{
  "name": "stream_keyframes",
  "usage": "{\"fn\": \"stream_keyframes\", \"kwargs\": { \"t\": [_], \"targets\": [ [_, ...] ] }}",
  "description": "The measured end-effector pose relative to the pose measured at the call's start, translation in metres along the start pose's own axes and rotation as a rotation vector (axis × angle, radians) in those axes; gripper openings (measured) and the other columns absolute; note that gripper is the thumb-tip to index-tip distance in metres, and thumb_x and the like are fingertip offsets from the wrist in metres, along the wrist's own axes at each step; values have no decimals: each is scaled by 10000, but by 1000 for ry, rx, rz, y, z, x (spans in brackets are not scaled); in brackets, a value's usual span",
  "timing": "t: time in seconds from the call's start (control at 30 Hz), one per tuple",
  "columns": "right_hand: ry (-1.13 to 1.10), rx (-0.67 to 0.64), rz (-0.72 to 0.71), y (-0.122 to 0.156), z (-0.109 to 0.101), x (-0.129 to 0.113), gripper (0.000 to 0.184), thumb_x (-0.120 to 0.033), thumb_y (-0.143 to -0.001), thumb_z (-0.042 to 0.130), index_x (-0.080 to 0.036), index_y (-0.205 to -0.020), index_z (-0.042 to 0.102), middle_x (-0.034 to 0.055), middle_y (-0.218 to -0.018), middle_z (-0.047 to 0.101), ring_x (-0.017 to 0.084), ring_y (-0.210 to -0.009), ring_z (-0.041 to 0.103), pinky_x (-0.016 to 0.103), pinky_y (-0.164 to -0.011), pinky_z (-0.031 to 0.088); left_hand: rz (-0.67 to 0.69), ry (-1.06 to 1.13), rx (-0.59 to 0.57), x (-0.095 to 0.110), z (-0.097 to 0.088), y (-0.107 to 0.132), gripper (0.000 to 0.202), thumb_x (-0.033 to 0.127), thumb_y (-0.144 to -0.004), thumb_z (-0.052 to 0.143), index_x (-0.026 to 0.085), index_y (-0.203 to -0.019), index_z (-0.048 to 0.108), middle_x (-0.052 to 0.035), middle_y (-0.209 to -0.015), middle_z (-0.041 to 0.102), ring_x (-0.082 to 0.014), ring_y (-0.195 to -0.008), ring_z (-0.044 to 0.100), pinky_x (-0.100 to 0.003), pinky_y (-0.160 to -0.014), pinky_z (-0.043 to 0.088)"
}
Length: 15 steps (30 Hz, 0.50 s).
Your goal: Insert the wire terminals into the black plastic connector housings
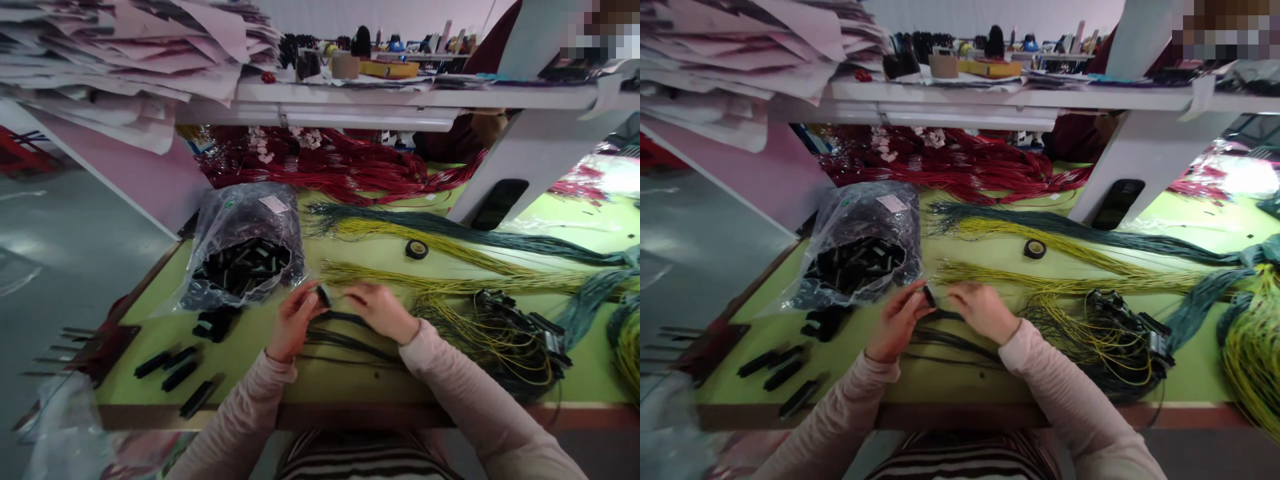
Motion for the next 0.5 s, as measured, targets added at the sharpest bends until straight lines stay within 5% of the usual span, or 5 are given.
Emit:
{"fn": "stream_keyframes", "kwargs": {
  "t": [0.2, 0.27, 0.37, 0.43, 0.5],
  "targets": [
    [116, 722, 480, 100, -130, 57, 325, -366, -827, 550, -183, -1095, 567, 108, -854, 685, 207, -737, 656, 308, -675, 497, 315, -815, -318, 0, 9, 3, 170, 208, -716, 628, 253, -848, 724, -72, -920, 708, -252, -904, 618, -420, -912, 429],
    [364, 722, 662, 145, -164, 72, 327, -385, -824, 542, -201, -1093, 575, 121, -800, 690, 232, -700, 655, 320, -608, 476, 375, -935, -367, -4, 12, 5, 192, 168, -725, 584, 249, -830, 723, -75, -917, 703, -251, -893, 610, -425, -891, 431],
    [728, 460, 889, 188, -187, 82, 225, -415, -792, 559, -218, -780, 666, 121, -595, 650, 244, -499, 591, 314, -446, 366, 398, -1005, -366, -8, 16, 5, 177, 156, -719, 578, 244, -763, 724, -82, -878, 701, -252, -841, 610, -417, -841, 445],
    [851, 431, 895, 192, -185, 72, 266, -430, -805, 536, -211, -744, 675, 124, -589, 647, 241, -479, 576, 311, -434, 338, 400, -992, -343, -5, 18, 4, 162, 175, -719, 586, 249, -757, 724, -78, -858, 702, -251, -816, 612, -410, -830, 448],
    [833, 474, 710, 171, -162, 51, 267, -397, -842, 496, -200, -833, 676, 115, -683, 675, 230, -565, 609, 305, -496, 390, 415, -937, -276, 5, 15, 4, 149, 215, -722, 596, 253, -787, 725, -78, -868, 704, -253, -831, 614, -401, -840, 448]
  ]
}}
Point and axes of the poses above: each hand's wrist, its own y-axis away from the middle knuckle, its own z-axis out of the palm, x = y × z, the point moved 5 cm from there along -y, towards the middle knuckle
